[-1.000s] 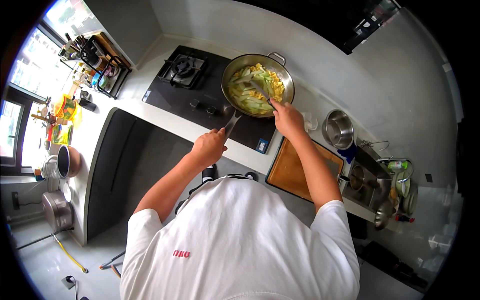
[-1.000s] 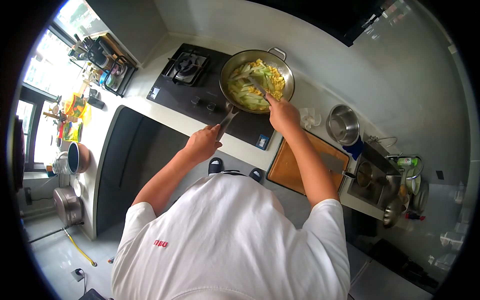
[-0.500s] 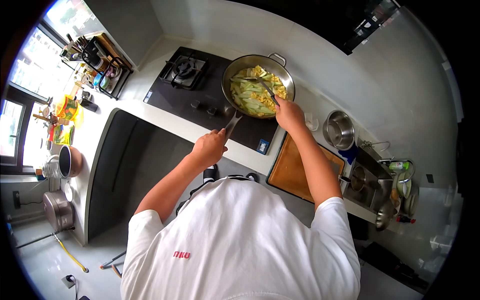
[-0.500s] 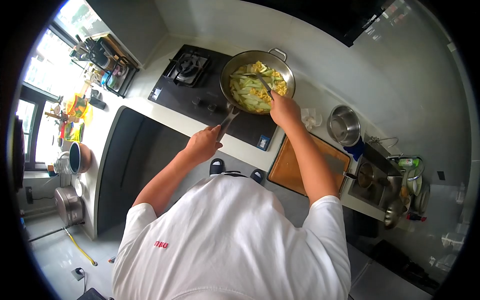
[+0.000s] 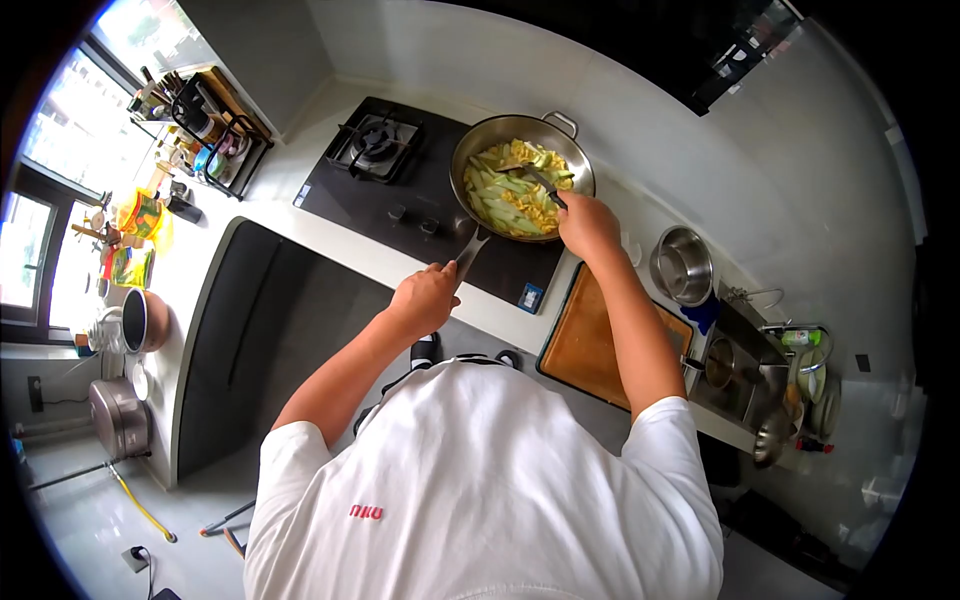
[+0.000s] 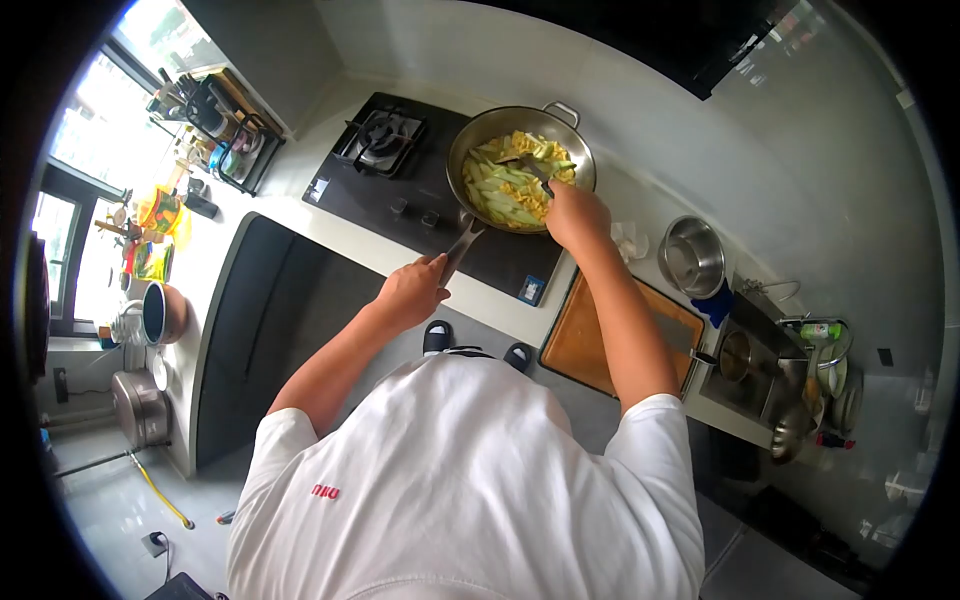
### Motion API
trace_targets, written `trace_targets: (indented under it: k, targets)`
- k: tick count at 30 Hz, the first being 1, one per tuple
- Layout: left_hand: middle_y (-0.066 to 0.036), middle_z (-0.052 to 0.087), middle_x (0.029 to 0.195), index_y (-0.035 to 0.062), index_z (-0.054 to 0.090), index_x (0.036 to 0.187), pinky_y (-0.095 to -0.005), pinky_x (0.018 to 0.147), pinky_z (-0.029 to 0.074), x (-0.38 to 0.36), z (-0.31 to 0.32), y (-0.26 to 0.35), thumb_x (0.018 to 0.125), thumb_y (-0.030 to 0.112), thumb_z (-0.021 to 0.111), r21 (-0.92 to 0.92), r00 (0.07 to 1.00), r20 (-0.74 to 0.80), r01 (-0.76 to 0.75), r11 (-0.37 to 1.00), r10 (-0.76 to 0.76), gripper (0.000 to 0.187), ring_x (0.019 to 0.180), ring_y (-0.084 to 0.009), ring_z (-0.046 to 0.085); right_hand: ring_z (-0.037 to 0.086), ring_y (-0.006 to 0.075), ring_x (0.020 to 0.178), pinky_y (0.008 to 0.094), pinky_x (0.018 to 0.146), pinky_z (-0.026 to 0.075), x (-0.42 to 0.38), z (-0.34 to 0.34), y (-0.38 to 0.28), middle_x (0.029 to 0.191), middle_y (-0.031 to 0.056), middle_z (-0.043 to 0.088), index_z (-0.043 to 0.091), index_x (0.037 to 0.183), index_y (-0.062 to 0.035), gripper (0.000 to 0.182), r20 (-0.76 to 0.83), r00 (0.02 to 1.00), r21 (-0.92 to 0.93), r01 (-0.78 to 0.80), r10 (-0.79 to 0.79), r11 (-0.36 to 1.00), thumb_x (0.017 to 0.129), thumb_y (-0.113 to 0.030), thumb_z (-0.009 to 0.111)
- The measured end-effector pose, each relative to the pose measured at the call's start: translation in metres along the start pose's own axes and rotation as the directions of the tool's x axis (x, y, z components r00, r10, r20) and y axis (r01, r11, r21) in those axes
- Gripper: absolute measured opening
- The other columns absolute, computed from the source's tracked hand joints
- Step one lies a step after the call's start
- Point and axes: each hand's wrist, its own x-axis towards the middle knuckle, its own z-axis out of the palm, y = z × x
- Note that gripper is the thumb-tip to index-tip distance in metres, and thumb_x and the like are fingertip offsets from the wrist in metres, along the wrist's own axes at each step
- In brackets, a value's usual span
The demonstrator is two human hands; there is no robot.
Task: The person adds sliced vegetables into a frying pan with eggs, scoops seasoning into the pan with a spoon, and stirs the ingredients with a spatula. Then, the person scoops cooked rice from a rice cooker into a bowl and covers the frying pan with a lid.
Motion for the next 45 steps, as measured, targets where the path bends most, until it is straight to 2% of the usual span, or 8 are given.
trace_targets:
  k: [8,11,18,20,26,33,38,45]
  targets:
    - [-0.021,0.070,0.113,-0.0032,0.055,0.139,-0.0455,0.087,0.059,0.001,-0.003,0.000,0.093,0.022,0.077,0.003,1.000,0.021,-0.002,1.000,0.002,0.057,0.103,-0.0389,0.072,0.071,0.0388,0.106,0.0509,0.091,0.057,0.007,0.012,0.001,0.114,0.0184,0.075,0.070,0.137,-0.0188,0.039,-0.040,0.995,-0.011,0.089,-0.090,0.996,0.099,-0.020,0.065]
    - [-0.021,0.070,0.113,-0.0033,0.054,0.139,-0.0454,0.088,0.058,0.001,-0.001,0.000,0.093,0.022,0.077,-0.002,1.000,0.010,-0.012,1.000,0.012,0.057,0.103,-0.0390,0.072,0.072,0.0364,0.107,0.0496,0.091,0.058,0.006,0.001,0.005,0.112,0.0174,0.076,0.070,0.137,-0.0183,0.040,-0.043,0.998,-0.039,0.044,-0.046,0.998,0.098,-0.021,0.065]
    - [-0.022,0.070,0.113,-0.0035,0.054,0.139,-0.0452,0.088,0.058,0.001,-0.001,0.000,0.093,0.022,0.077,0.013,1.000,0.014,-0.013,1.000,0.012,0.057,0.103,-0.0391,0.072,0.071,0.0383,0.110,0.0504,0.093,0.057,0.018,0.008,0.023,0.117,0.0190,0.075,0.070,0.136,-0.0149,0.038,-0.070,0.995,0.050,-0.062,0.065,0.997,0.100,-0.023,0.065]
    - [-0.022,0.070,0.114,-0.0035,0.053,0.140,-0.0453,0.088,0.058,0.001,-0.001,0.000,0.093,0.022,0.077,0.014,1.000,0.025,-0.005,1.000,0.005,0.058,0.103,-0.0391,0.072,0.070,0.0402,0.109,0.0503,0.093,0.056,0.014,0.014,0.032,0.116,0.0203,0.075,0.070,0.136,-0.0156,0.037,-0.099,0.994,0.114,-0.039,0.050,0.993,0.099,-0.023,0.067]
    - [-0.022,0.069,0.115,-0.0041,0.053,0.143,-0.0459,0.089,0.058,0.002,-0.002,0.003,0.093,0.021,0.077,0.014,1.000,0.026,0.004,1.000,-0.004,0.061,0.104,-0.0397,0.072,0.070,0.0396,0.109,0.0508,0.093,0.057,-0.026,-0.012,0.010,0.118,0.0195,0.075,0.070,0.136,-0.0135,0.038,0.050,0.998,0.114,-0.029,0.024,0.993,0.100,-0.023,0.065]
    - [-0.023,0.069,0.117,-0.0045,0.053,0.143,-0.0476,0.089,0.058,0.001,-0.003,0.002,0.093,0.020,0.077,0.013,1.000,0.026,0.004,1.000,-0.005,0.061,0.104,-0.0411,0.072,0.071,0.0393,0.108,0.0501,0.093,0.057,-0.045,-0.021,0.014,0.115,0.0202,0.075,0.071,0.135,-0.0128,0.036,0.001,1.000,0.139,0.006,-0.006,0.990,0.100,-0.021,0.064]
    - [-0.024,0.069,0.118,-0.0049,0.053,0.144,-0.0474,0.089,0.058,0.002,-0.003,0.005,0.093,0.020,0.077,0.019,1.000,0.029,0.005,1.000,-0.005,0.062,0.103,-0.0412,0.072,0.071,0.0395,0.106,0.0503,0.092,0.057,-0.050,-0.008,0.022,0.113,0.0199,0.075,0.071,0.133,-0.0114,0.035,-0.003,0.998,0.084,0.067,-0.067,0.994,0.100,-0.019,0.064]
    - [-0.024,0.069,0.118,-0.0053,0.052,0.145,-0.0470,0.089,0.058,0.004,-0.003,0.005,0.094,0.020,0.076,0.041,0.999,0.030,0.011,0.999,-0.012,0.062,0.103,-0.0410,0.072,0.072,0.0392,0.101,0.0498,0.089,0.057,-0.081,-0.042,0.007,0.110,0.0194,0.075,0.074,0.129,-0.0120,0.032,-0.011,0.998,0.052,0.068,-0.068,0.996,0.098,-0.015,0.065]
